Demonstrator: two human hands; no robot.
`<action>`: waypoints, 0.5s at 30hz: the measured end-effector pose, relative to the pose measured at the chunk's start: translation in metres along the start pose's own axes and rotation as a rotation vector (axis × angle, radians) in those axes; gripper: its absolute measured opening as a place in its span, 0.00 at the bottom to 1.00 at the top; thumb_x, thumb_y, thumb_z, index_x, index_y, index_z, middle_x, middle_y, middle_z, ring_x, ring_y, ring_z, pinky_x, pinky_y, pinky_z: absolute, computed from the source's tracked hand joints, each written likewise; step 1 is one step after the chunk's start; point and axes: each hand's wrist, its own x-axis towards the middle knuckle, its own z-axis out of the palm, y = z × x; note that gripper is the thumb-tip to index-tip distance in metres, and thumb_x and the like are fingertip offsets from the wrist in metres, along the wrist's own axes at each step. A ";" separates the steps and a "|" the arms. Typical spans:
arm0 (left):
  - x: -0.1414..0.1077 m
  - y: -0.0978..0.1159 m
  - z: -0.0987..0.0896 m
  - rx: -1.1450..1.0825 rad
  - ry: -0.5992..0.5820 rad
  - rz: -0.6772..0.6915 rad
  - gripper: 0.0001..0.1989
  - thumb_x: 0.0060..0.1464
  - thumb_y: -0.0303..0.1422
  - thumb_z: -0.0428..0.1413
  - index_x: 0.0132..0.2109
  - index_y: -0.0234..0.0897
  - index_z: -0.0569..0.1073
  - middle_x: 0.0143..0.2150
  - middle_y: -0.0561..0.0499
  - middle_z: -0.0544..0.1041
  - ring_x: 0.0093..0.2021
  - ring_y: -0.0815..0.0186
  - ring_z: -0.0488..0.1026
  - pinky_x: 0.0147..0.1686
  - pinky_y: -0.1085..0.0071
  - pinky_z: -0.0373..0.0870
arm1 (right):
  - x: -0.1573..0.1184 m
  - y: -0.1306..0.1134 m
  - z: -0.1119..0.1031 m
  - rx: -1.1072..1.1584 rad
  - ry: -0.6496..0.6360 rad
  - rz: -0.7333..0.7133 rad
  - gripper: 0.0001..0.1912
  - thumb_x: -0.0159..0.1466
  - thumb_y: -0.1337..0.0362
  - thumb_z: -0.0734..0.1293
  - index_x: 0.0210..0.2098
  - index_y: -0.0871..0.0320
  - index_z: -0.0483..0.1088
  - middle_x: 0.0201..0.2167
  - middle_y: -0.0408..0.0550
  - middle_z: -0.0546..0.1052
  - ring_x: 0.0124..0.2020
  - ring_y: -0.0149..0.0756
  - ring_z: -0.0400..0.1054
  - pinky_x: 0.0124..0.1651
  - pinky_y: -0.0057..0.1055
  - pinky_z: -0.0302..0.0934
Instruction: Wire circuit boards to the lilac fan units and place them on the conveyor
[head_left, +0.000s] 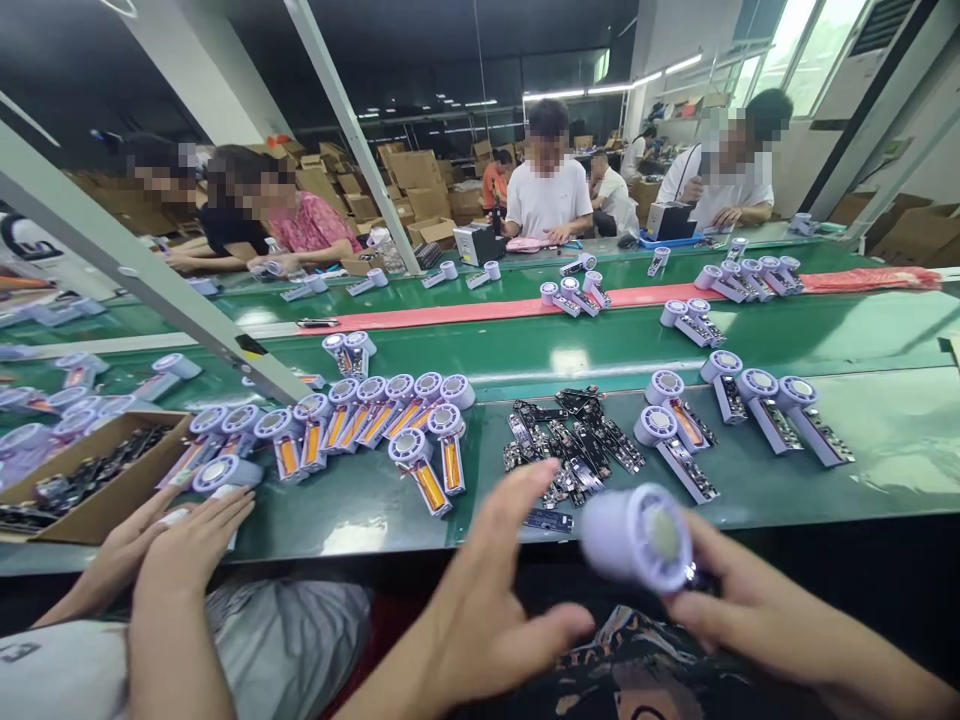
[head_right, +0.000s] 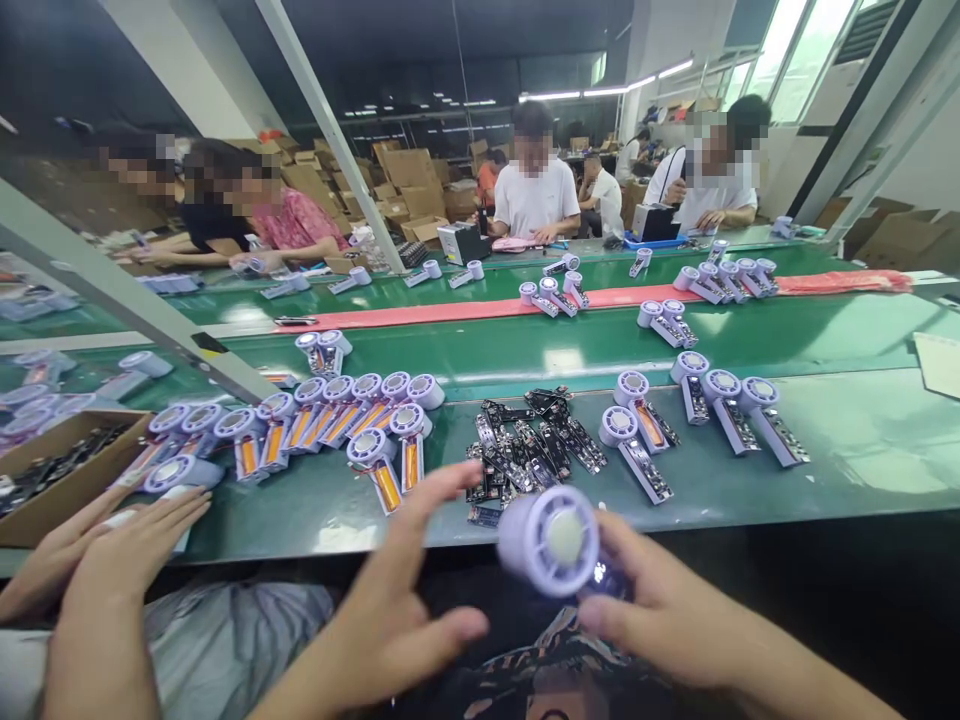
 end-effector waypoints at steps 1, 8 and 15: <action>0.002 0.005 0.008 -0.055 -0.173 -0.042 0.47 0.50 0.50 0.65 0.71 0.44 0.56 0.66 0.40 0.68 0.66 0.49 0.66 0.63 0.51 0.68 | 0.009 0.002 0.000 -0.010 -0.065 0.004 0.34 0.65 0.42 0.67 0.61 0.60 0.66 0.52 0.56 0.74 0.51 0.45 0.70 0.56 0.43 0.66; -0.005 0.000 0.027 -0.287 -0.474 -0.303 0.42 0.41 0.50 0.71 0.63 0.44 0.70 0.59 0.42 0.75 0.59 0.49 0.72 0.63 0.53 0.67 | 0.024 -0.001 0.004 -0.169 -0.203 0.086 0.27 0.62 0.46 0.69 0.54 0.56 0.70 0.46 0.50 0.76 0.44 0.43 0.69 0.50 0.36 0.64; -0.023 -0.022 0.038 -0.401 -0.402 -0.285 0.46 0.43 0.50 0.70 0.67 0.44 0.64 0.60 0.40 0.72 0.59 0.48 0.72 0.62 0.52 0.67 | 0.028 -0.006 0.005 -0.216 -0.220 0.137 0.22 0.61 0.51 0.69 0.50 0.56 0.71 0.43 0.48 0.77 0.41 0.41 0.69 0.46 0.32 0.63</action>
